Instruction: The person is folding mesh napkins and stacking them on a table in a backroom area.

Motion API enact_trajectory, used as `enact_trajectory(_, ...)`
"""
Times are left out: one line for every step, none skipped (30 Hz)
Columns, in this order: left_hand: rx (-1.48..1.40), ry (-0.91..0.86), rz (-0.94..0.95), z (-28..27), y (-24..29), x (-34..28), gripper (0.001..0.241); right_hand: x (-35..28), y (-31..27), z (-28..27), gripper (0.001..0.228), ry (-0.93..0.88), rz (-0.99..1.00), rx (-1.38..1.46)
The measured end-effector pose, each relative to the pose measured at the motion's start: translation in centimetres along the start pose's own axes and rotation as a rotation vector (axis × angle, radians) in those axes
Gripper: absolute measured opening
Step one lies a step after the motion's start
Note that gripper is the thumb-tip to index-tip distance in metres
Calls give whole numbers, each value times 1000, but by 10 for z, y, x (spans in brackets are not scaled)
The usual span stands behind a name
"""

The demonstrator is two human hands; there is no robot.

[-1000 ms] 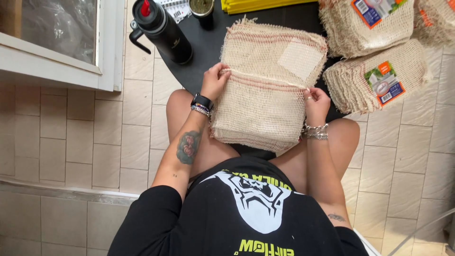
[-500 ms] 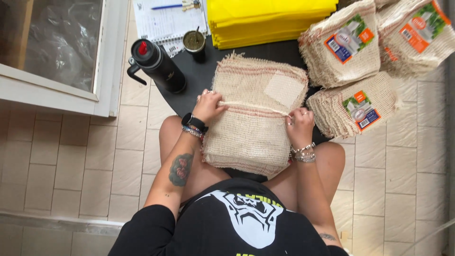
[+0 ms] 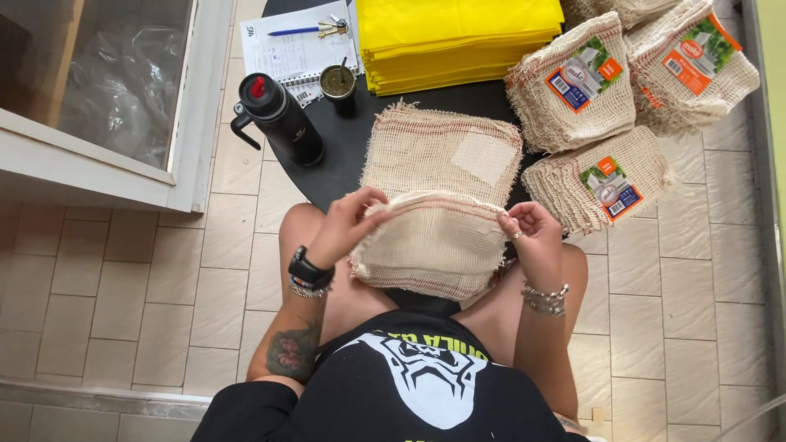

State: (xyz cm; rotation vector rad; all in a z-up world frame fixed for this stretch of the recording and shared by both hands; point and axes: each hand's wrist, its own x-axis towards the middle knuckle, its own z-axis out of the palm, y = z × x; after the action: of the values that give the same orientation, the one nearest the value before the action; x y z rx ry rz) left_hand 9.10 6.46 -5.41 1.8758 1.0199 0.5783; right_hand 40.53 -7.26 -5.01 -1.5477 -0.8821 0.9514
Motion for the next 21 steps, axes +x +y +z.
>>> enact_trajectory(-65, 34, 35, 7, 16, -5, 28, -11, -14, 9, 20, 46, -51, 29)
enact_trajectory(-130, 68, 69, 14, 31, -10, 30, -22, -28, 18, 21, 91, -102, 58)
enact_trajectory(-130, 70, 74, 22, 42, -13, 30, -32, -36, 27, 21, 93, -107, 58)
enact_trajectory(-229, 56, 88, 31, 53, -16, 29, -43, -44, 36, 22, 109, -123, 80)
enact_trajectory(-328, 39, 103, 39, 65, -18, 29, -53, -52, 46, 23, 128, -137, 102)
enact_trajectory(-327, 37, 109, 48, 70, -20, 29, -60, -55, 53, 23, 132, -142, 103)
enact_trajectory(-326, 50, 189, 58, 75, -23, 26, -67, -56, 60, 22, 132, -181, 120)
enact_trajectory(-324, 64, 268, 69, 80, -25, 22, -74, -58, 67, 20, 131, -221, 138)
enact_trajectory(-324, 59, 276, 70, 89, -29, 22, -79, -61, 68, 20, 138, -226, 138)
enact_trajectory(-303, 87, 304, 71, 97, -33, 25, -85, -64, 69, 18, 132, -248, 135)
enact_trajectory(-283, 114, 332, 73, 105, -37, 27, -90, -67, 70, 16, 125, -269, 131)
enact_trajectory(-284, 110, 339, 71, 108, -39, 27, -92, -66, 69, 16, 132, -273, 130)
enact_trajectory(-345, 73, 337, 69, 113, -43, 31, -94, -66, 67, 15, 140, -291, 145)
enact_trajectory(-406, 35, 335, 67, 116, -45, 34, -96, -65, 65, 15, 148, -308, 160)
enact_trajectory(-408, 30, 337, 61, 123, -47, 34, -98, -65, 63, 15, 154, -308, 158)
enact_trajectory(-460, -18, 406, 55, 130, -47, 32, -100, -65, 60, 14, 187, -288, 148)
enact_trajectory(-512, -63, 472, 49, 137, -49, 30, -102, -66, 57, 14, 217, -266, 137)
enact_trajectory(-515, -67, 472, 51, 132, -47, 30, -102, -65, 54, 14, 221, -264, 134)
enact_trajectory(-447, -32, 538, 54, 126, -45, 31, -101, -63, 52, 15, 230, -253, 131)
enact_trajectory(-379, 3, 602, 56, 120, -44, 35, -101, -61, 50, 16, 239, -241, 128)
enact_trajectory(-380, 2, 602, 56, 118, -45, 35, -101, -62, 50, 16, 240, -240, 127)
